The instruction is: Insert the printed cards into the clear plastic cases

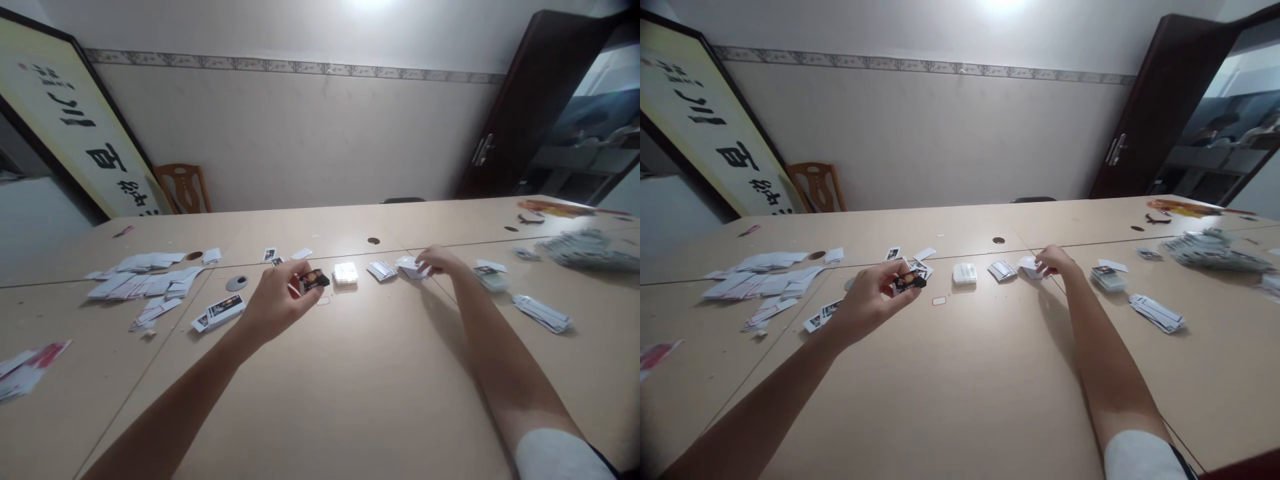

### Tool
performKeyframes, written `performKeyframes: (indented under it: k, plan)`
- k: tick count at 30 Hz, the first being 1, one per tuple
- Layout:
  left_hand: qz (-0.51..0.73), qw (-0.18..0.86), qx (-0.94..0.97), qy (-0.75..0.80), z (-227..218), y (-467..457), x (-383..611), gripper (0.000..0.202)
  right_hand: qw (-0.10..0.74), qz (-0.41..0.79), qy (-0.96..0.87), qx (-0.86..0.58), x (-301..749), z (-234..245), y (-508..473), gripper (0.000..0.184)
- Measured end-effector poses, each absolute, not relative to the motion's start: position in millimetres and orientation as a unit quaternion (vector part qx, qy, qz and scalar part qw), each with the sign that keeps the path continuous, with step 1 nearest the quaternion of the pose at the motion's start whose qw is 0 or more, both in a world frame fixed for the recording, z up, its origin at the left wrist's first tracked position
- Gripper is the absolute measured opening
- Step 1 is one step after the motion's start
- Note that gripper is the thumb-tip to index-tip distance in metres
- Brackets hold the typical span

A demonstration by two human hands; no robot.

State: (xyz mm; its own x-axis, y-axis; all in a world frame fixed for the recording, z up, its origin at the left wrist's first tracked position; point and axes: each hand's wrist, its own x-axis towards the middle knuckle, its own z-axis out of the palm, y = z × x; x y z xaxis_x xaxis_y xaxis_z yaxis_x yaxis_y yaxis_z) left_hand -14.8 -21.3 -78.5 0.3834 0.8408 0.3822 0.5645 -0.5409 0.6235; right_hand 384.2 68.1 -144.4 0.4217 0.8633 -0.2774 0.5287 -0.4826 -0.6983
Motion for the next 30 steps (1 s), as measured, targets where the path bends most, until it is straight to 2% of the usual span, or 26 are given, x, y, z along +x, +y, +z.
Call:
performKeyframes:
  k: [3,6,9,12,16,19,22,23,25,30]
  plan:
    - [0.329,0.204,0.818,0.426,-83.0,-18.5,-14.3,0.017,0.259,0.286,-0.465,-0.797,379.0,-134.5,63.6,0.015]
    - [0.312,0.219,0.824,0.419,-85.2,-17.3,-13.9,0.016,0.289,0.266,-0.522,-0.757,359.2,-114.5,56.5,0.023]
    - [0.300,0.232,0.827,0.415,-84.1,-19.2,-13.1,0.018,0.326,0.305,-0.615,-0.650,317.1,-89.8,34.7,0.029]
    - [0.288,0.240,0.832,0.408,-81.4,-23.4,-12.6,0.019,0.359,0.366,-0.737,-0.440,262.0,-72.6,-3.4,0.037]
    - [0.266,0.252,0.843,0.394,-79.0,-27.7,-12.7,0.015,0.337,0.329,-0.791,-0.392,212.9,-68.9,-38.8,0.037]
    - [0.260,0.240,0.846,0.400,-79.0,-28.2,-13.2,0.015,0.327,0.311,-0.776,-0.441,220.8,-77.9,-21.1,0.031]
    - [0.262,0.228,0.845,0.406,-79.8,-27.3,-13.4,0.017,0.353,0.198,-0.681,-0.610,262.6,-99.4,23.8,0.027]
    - [0.260,0.228,0.846,0.406,-80.2,-26.8,-13.5,0.017,0.334,0.141,-0.624,-0.692,279.8,-109.5,38.5,0.024]
    - [0.256,0.226,0.847,0.407,-80.8,-25.6,-14.2,0.017,0.303,0.101,-0.563,-0.763,312.7,-132.6,61.2,0.019]
    - [0.256,0.217,0.846,0.413,-81.0,-21.4,-16.5,0.020,0.222,0.106,-0.497,-0.832,362.0,-185.5,80.1,0.035]
